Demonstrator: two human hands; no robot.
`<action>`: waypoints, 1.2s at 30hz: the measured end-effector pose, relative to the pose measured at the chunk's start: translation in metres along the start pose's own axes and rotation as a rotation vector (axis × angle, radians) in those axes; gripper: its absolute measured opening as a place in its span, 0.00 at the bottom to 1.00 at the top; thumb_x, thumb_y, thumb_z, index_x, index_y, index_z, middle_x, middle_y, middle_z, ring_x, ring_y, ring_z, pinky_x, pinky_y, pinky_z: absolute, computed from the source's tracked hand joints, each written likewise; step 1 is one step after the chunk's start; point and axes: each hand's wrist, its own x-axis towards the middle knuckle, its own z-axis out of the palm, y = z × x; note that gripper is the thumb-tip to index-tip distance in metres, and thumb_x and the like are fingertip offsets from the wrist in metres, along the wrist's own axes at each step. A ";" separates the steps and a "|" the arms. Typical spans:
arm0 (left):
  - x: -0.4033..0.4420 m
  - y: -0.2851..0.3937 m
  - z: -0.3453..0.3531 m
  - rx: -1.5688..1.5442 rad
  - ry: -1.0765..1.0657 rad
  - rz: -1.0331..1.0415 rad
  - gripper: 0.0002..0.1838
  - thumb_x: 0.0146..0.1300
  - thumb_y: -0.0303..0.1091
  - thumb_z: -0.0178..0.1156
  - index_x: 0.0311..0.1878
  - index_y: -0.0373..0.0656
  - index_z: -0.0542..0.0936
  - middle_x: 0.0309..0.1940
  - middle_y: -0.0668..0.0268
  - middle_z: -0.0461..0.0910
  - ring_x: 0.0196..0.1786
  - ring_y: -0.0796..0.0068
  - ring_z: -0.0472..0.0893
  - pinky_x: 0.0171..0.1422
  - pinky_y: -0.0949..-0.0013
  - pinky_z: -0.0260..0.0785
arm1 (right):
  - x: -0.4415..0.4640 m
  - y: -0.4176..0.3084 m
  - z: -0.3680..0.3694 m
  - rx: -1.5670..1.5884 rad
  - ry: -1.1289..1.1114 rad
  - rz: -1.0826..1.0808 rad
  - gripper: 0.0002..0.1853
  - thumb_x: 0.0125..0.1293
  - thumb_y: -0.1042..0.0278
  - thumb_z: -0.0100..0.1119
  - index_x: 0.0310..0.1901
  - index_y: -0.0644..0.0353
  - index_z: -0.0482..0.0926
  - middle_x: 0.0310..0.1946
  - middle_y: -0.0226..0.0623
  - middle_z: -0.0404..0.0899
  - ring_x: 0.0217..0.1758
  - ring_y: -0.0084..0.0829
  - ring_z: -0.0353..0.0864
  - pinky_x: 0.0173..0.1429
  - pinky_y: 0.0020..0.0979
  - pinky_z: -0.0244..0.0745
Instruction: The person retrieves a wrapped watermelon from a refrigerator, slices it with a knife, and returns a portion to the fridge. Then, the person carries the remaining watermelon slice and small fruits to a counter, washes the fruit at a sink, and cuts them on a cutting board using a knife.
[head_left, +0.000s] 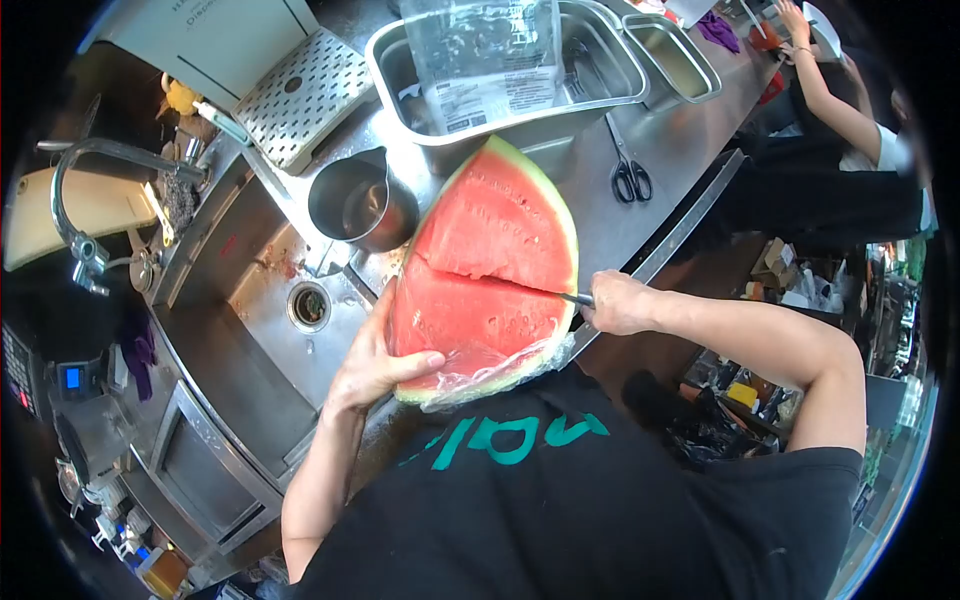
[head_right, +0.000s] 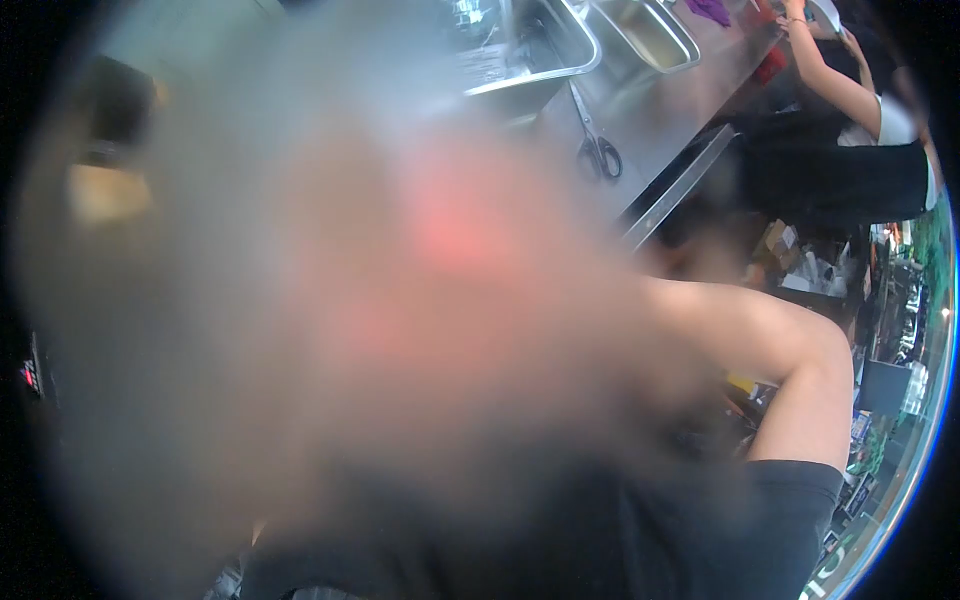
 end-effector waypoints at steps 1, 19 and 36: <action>0.000 0.004 -0.002 0.022 -0.029 -0.010 0.58 0.36 0.32 0.74 0.68 0.31 0.47 0.62 0.57 0.61 0.64 0.68 0.63 0.69 0.67 0.52 | 0.000 0.003 -0.001 0.005 -0.044 -0.014 0.16 0.54 0.66 0.53 0.20 0.74 0.74 0.19 0.57 0.74 0.27 0.50 0.78 0.32 0.43 0.73; -0.011 -0.033 -0.022 0.388 -0.042 0.169 0.61 0.36 0.36 0.74 0.69 0.33 0.43 0.66 0.53 0.56 0.68 0.66 0.56 0.71 0.66 0.46 | 0.003 0.031 0.014 0.959 -0.775 0.082 0.14 0.56 0.67 0.54 0.16 0.58 0.65 0.10 0.23 0.56 0.10 0.15 0.53 0.14 0.21 0.50; -0.035 -0.038 -0.005 0.038 0.156 0.132 0.50 0.46 0.39 0.71 0.68 0.38 0.52 0.60 0.55 0.65 0.63 0.64 0.64 0.67 0.65 0.53 | -0.003 0.054 -0.002 0.420 0.018 -0.276 0.16 0.54 0.57 0.60 0.22 0.60 0.68 0.16 0.26 0.64 0.19 0.22 0.63 0.25 0.27 0.61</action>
